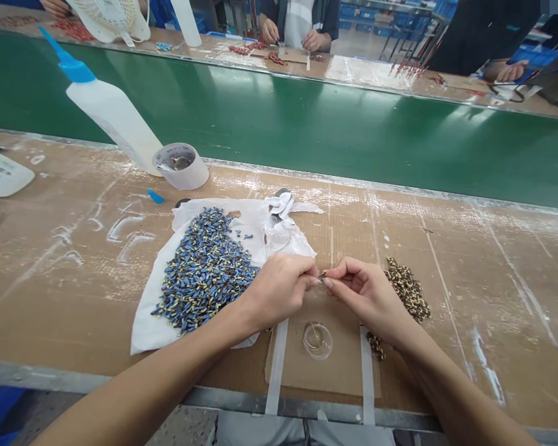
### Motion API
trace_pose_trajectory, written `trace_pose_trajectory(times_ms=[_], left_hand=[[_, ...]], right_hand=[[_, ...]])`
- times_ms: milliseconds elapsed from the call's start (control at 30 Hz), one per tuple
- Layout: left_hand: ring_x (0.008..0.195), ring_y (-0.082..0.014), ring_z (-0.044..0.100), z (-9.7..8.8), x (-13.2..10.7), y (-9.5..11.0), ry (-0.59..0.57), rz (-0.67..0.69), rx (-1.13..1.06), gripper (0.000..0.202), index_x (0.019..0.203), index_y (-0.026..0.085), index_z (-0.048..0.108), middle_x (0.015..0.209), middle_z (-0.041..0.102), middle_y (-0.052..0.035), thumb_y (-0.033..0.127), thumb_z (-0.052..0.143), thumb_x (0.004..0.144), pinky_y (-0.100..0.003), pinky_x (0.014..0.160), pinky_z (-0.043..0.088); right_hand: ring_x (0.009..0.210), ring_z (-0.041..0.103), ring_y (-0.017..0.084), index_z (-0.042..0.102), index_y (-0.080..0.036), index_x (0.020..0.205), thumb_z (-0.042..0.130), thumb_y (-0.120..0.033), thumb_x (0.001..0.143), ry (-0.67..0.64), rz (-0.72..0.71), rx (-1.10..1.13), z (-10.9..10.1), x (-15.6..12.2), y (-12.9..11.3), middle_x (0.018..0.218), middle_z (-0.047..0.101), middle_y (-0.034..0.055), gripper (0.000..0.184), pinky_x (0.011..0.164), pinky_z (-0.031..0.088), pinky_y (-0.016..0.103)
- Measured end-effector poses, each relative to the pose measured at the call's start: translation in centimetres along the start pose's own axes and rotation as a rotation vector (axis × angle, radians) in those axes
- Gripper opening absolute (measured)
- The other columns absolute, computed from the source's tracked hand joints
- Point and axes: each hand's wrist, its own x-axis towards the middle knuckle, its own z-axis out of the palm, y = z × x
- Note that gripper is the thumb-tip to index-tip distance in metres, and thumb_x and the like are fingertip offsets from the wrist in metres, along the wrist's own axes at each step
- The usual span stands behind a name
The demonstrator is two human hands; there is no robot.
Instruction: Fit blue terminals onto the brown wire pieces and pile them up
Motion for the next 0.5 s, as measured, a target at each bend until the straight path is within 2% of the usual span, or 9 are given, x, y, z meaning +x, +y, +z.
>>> trace_pose_trajectory(times_ms=[200, 300, 400, 500], left_hand=[[0.065, -0.0130, 0.060, -0.1, 0.2, -0.4, 0.058, 0.089, -0.024, 0.014, 0.075, 0.015, 0.064, 0.069, 0.066, -0.0001, 0.010, 0.055, 0.084, -0.024, 0.062, 0.044], [0.076, -0.0151, 0.063, -0.1, 0.3, -0.4, 0.085, 0.098, -0.080, 0.011, 0.095, 0.015, 0.066, 0.085, 0.070, -0.0039, 0.017, 0.059, 0.086, -0.027, 0.069, 0.049], [0.089, -0.0174, 0.064, -0.1, 0.3, -0.3, 0.078, 0.094, -0.091, 0.030, 0.116, 0.016, 0.059, 0.102, 0.070, -0.0077, 0.017, 0.061, 0.086, -0.030, 0.078, 0.051], [0.093, -0.0182, 0.063, 0.1, 0.4, -0.3, 0.041, 0.138, -0.057, 0.024, 0.113, 0.015, 0.060, 0.102, 0.069, -0.0084, 0.015, 0.054, 0.090, -0.032, 0.081, 0.050]], right_hand=[[0.075, 0.065, 0.017, 0.063, -0.018, 0.082, 0.065, -0.030, 0.084, 0.072, -0.022, -0.015, -0.3, 0.2, 0.1, 0.080, 0.068, 0.0040, 0.012, 0.068, 0.052, 0.030], [0.075, 0.066, 0.017, 0.064, -0.019, 0.085, 0.067, -0.031, 0.084, 0.086, -0.026, 0.043, -0.9, 0.3, -0.1, 0.080, 0.070, 0.0036, 0.013, 0.069, 0.053, 0.030], [0.077, 0.067, 0.017, 0.065, -0.019, 0.086, 0.067, -0.031, 0.083, 0.118, -0.039, 0.074, -1.2, 0.3, -0.2, 0.081, 0.070, 0.0035, 0.013, 0.071, 0.053, 0.030], [0.077, 0.067, 0.016, 0.065, -0.019, 0.085, 0.068, -0.031, 0.083, 0.129, -0.050, 0.092, -1.0, 0.2, -0.3, 0.082, 0.070, 0.0033, 0.012, 0.073, 0.054, 0.031]])
